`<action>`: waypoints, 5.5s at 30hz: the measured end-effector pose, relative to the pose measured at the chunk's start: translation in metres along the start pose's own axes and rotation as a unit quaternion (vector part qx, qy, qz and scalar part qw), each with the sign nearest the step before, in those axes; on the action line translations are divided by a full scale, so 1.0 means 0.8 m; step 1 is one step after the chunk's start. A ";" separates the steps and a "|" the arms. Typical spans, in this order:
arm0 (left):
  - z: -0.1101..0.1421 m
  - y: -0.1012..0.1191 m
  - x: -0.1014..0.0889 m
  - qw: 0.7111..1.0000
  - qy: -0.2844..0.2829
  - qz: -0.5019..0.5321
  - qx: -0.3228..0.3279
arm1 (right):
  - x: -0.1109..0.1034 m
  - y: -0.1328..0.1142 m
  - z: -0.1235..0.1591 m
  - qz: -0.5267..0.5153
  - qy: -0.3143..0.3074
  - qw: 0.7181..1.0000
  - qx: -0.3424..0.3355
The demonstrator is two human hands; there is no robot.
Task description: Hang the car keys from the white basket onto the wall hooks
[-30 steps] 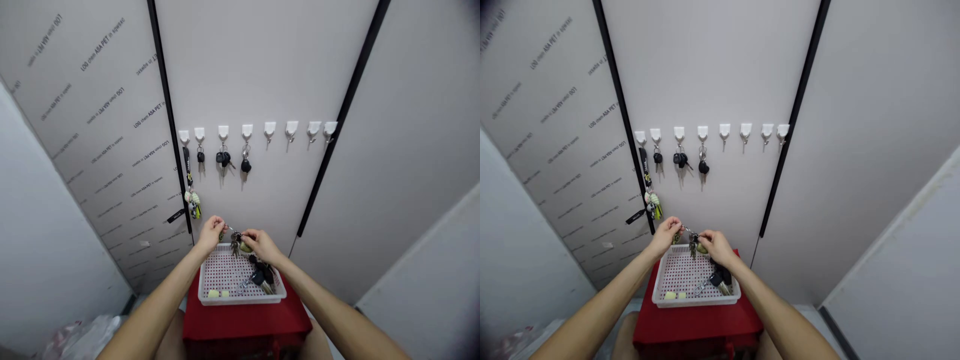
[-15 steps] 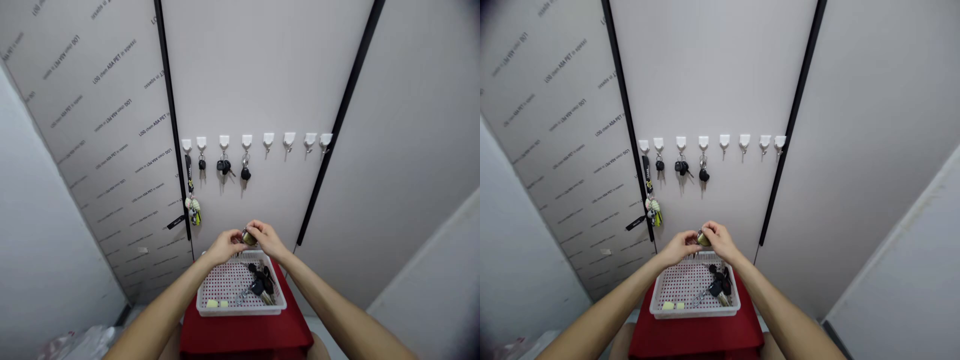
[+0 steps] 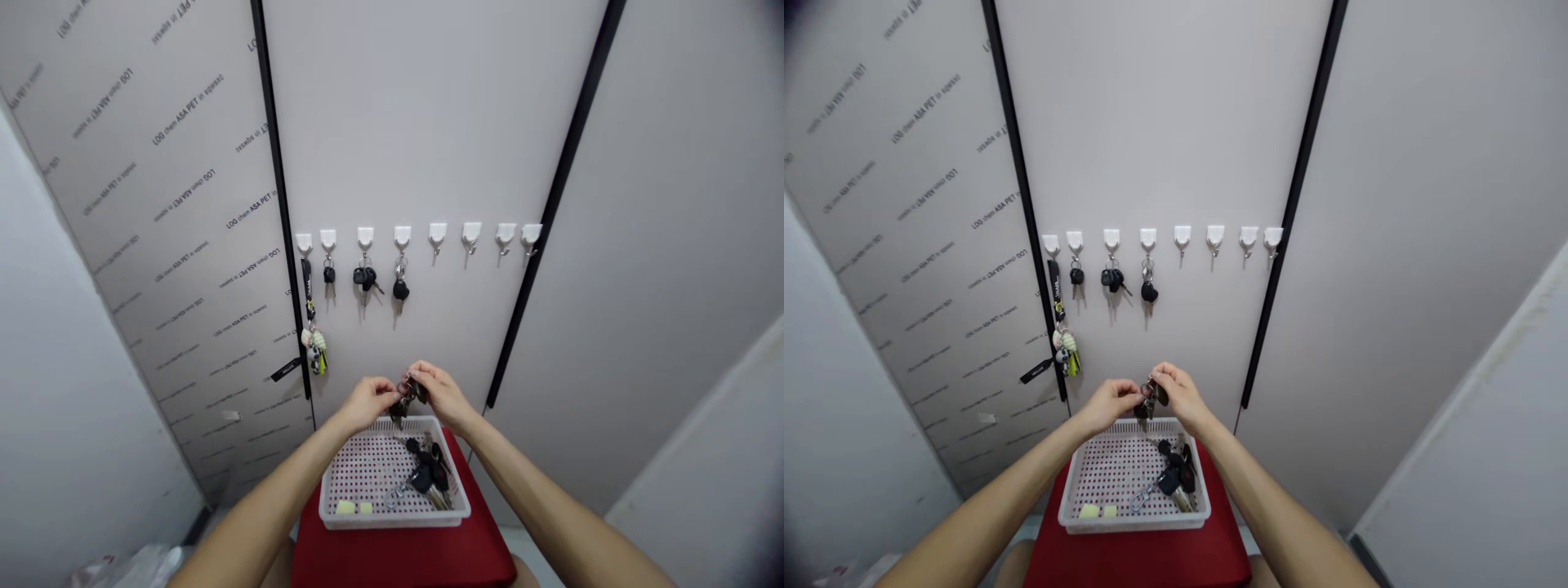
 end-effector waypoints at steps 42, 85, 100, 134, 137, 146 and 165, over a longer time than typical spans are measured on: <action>-0.048 0.131 0.013 0.915 0.153 -0.249 0.279 | -0.063 -0.130 -0.067 0.259 0.378 0.852 -0.255; 0.013 -0.008 0.009 0.986 0.030 0.161 -0.029 | -0.017 0.042 0.028 0.229 0.060 0.971 -0.024; 0.008 0.025 0.001 0.997 -0.027 0.064 0.032 | -0.010 0.011 0.023 0.149 0.002 0.989 -0.023; -0.079 0.126 0.067 0.991 0.011 0.029 0.133 | -0.058 -0.115 -0.047 -0.063 0.332 0.920 -0.200; -0.091 0.151 0.065 0.988 0.033 0.023 0.148 | -0.062 -0.141 -0.057 -0.064 0.336 0.913 -0.223; -0.095 0.148 0.065 0.988 0.037 -0.099 0.109 | -0.081 -0.128 -0.073 -0.079 0.359 0.915 -0.168; 0.017 -0.119 0.059 0.944 -0.026 -0.327 -0.032 | -0.034 0.091 0.053 0.567 -0.050 0.822 -0.005</action>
Point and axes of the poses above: each hand's wrist, its own z-axis away from the middle knuckle, its own x-axis out of the palm, y = z × x, the point moved 1 cm from there along -z, towards the middle knuckle
